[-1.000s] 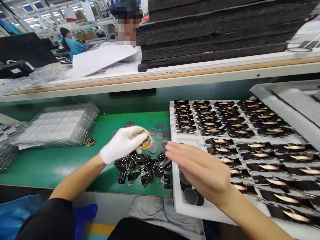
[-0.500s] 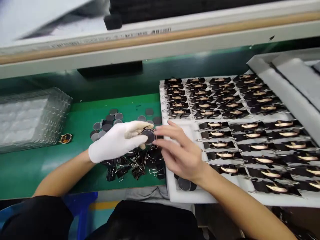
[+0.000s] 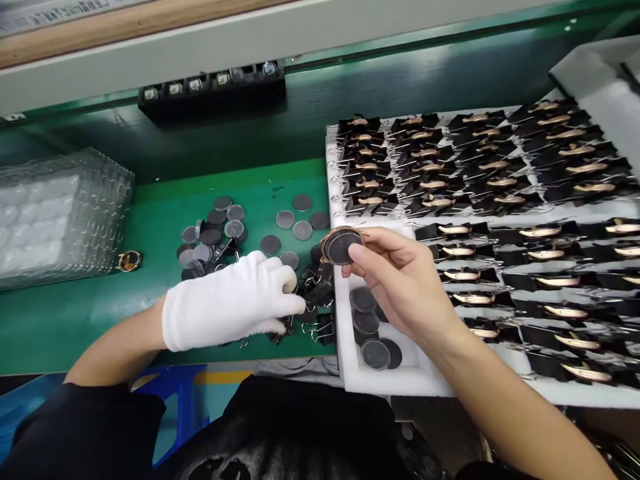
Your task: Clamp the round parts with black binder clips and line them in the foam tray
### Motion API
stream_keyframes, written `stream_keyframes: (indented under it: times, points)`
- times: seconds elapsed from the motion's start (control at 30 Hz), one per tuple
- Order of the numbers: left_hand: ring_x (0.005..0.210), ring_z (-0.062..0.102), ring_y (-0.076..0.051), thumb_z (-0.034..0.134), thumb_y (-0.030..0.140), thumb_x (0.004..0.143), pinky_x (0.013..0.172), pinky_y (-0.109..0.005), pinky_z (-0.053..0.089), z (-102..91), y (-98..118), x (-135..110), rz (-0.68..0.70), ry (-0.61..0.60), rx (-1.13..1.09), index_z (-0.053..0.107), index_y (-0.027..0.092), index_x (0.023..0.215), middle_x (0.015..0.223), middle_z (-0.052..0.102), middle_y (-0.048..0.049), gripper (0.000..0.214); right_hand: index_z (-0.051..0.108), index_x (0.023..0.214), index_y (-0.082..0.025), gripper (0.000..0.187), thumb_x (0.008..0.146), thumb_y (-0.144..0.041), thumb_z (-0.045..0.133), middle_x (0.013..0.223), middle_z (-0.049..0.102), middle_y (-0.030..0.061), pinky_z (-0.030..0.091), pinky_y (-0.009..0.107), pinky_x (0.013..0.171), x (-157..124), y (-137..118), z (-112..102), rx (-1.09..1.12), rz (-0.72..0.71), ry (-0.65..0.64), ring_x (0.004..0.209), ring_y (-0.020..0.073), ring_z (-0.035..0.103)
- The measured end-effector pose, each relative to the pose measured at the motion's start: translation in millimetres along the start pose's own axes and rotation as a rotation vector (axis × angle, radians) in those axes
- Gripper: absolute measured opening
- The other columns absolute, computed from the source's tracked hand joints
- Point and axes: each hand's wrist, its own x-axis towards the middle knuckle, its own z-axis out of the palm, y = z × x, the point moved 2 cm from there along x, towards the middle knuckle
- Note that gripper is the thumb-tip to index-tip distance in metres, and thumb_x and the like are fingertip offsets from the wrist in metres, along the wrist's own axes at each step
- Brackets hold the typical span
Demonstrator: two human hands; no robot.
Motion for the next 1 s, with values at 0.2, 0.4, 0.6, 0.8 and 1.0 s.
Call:
stream_keyframes:
  times: [0.2, 0.4, 0.6, 0.8, 1.0]
  points:
    - [0.073, 0.060, -0.013, 0.069, 0.031, 0.096, 0.073, -0.027, 0.042, -1.8, -37.5, -2.5, -0.044, 0.038, -0.475, 0.074, 0.021, 0.099, 0.081, 0.069, 0.0007, 0.012, 0.083, 0.095, -0.029, 0.009, 0.089, -0.036, 0.081, 0.092, 0.077, 0.0018, 0.062, 0.030, 0.076, -4.3, -4.5, -0.5, -0.033, -0.046, -0.175, 0.082, 0.0159, 0.071]
    - [0.067, 0.056, -0.012, 0.070, 0.043, 0.090, 0.062, -0.024, 0.043, -9.6, -60.2, -7.6, -0.353, 0.100, -0.719, 0.074, 0.020, 0.089, 0.076, 0.066, 0.0015, 0.024, 0.082, 0.108, -0.033, 0.017, 0.093, -0.028, 0.077, 0.134, 0.071, 0.0076, 0.064, 0.045, 0.098, -12.9, -10.2, 9.6, -0.319, -0.223, -0.453, 0.130, 0.0288, 0.065]
    - [0.063, 0.055, -0.010, 0.076, 0.037, 0.085, 0.059, -0.021, 0.045, -2.7, -73.4, -8.6, -0.331, 0.087, -1.028, 0.073, 0.019, 0.089, 0.073, 0.064, 0.0010, 0.018, 0.082, 0.111, -0.030, 0.019, 0.094, -0.025, 0.074, 0.140, 0.068, 0.0102, 0.061, 0.049, 0.103, -16.4, -6.3, 17.1, -0.428, -0.229, -0.530, 0.133, 0.0310, 0.064]
    - [0.078, 0.065, -0.015, 0.077, 0.034, 0.084, 0.073, -0.026, 0.052, -1.4, -86.5, -13.4, -0.336, 0.231, -1.070, 0.074, 0.018, 0.093, 0.089, 0.074, -0.0047, 0.019, 0.082, 0.109, -0.028, 0.018, 0.094, -0.022, 0.073, 0.140, 0.067, 0.0112, 0.068, 0.038, 0.090, -14.8, -4.4, 14.5, -0.390, -0.174, -0.509, 0.122, 0.0278, 0.071]
    - [0.075, 0.062, -0.013, 0.077, 0.036, 0.085, 0.071, -0.025, 0.049, -13.1, -82.2, -17.4, -0.322, 0.164, -0.840, 0.074, 0.017, 0.090, 0.086, 0.072, -0.0027, 0.021, 0.081, 0.108, -0.028, 0.016, 0.094, -0.024, 0.073, 0.136, 0.070, 0.0096, 0.067, 0.036, 0.093, -13.9, 0.3, 10.7, -0.360, -0.164, -0.446, 0.120, 0.0242, 0.072]
